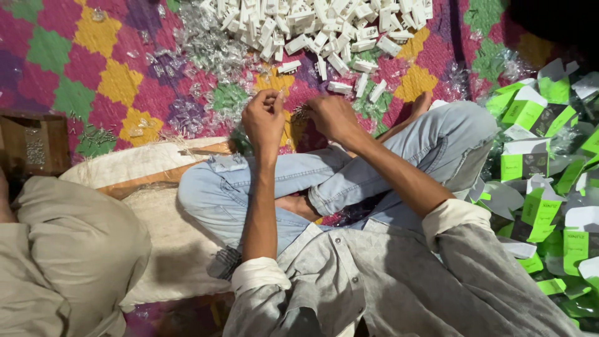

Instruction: The person sits on the floor and assembles small white plastic electrical components by hand. They pick up a component, insert a metal pin, and place the finished unit aside, repeating this process continuously.

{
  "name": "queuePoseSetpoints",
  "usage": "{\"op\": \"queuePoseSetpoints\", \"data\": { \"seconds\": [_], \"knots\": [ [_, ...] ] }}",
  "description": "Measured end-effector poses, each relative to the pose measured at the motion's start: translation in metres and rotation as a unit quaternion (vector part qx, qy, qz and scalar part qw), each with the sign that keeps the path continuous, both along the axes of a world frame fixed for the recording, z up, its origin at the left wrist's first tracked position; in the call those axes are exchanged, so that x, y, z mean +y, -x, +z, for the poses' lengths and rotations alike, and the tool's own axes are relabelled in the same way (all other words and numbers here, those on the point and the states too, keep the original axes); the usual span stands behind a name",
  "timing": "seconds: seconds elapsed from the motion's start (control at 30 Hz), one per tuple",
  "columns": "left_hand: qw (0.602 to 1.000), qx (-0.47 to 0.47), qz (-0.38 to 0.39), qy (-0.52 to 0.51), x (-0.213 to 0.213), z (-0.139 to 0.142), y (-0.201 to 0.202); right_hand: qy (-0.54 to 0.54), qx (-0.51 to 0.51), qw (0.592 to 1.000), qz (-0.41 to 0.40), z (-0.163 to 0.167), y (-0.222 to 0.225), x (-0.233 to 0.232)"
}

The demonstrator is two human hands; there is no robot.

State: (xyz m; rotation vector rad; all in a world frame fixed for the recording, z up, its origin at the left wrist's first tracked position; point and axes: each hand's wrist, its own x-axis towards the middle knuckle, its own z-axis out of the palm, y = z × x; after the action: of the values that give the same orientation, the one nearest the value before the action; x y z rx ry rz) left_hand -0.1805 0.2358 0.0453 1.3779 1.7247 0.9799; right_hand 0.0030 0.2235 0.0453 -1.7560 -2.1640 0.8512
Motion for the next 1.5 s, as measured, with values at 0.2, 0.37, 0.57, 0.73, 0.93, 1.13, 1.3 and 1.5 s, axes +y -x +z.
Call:
{"op": "queuePoseSetpoints", "data": {
  "seconds": [0.2,0.37,0.57,0.73,0.93,1.13,1.3,1.5],
  "knots": [
    [0.976,0.208,-0.048,-0.038,0.005,0.007,0.002,-0.032,0.02,0.999,0.021,0.0,-0.013,0.014],
    [0.956,0.281,-0.011,0.081,0.01,0.037,0.006,-0.075,0.04,0.996,-0.004,0.028,-0.018,0.013],
    [0.938,0.321,0.102,0.084,-0.019,0.072,0.043,-0.071,0.007,0.997,-0.023,0.053,-0.03,-0.016],
    [0.901,0.395,0.167,-0.059,-0.021,0.1,0.061,-0.077,0.057,0.995,-0.034,0.069,-0.032,-0.018],
    [0.93,0.351,0.051,0.094,0.035,0.082,0.032,-0.062,0.051,0.996,-0.028,0.079,-0.039,-0.011],
    [0.917,0.397,0.004,0.047,0.07,0.058,-0.002,-0.095,0.077,0.992,-0.004,0.096,-0.059,-0.012],
    [0.914,0.403,0.034,0.019,0.059,0.066,-0.012,-0.07,0.079,0.994,0.014,0.098,-0.074,-0.014],
    [0.93,0.351,0.082,0.074,0.042,0.067,-0.025,-0.077,0.077,0.993,0.04,0.093,-0.084,-0.032]
  ]
}}
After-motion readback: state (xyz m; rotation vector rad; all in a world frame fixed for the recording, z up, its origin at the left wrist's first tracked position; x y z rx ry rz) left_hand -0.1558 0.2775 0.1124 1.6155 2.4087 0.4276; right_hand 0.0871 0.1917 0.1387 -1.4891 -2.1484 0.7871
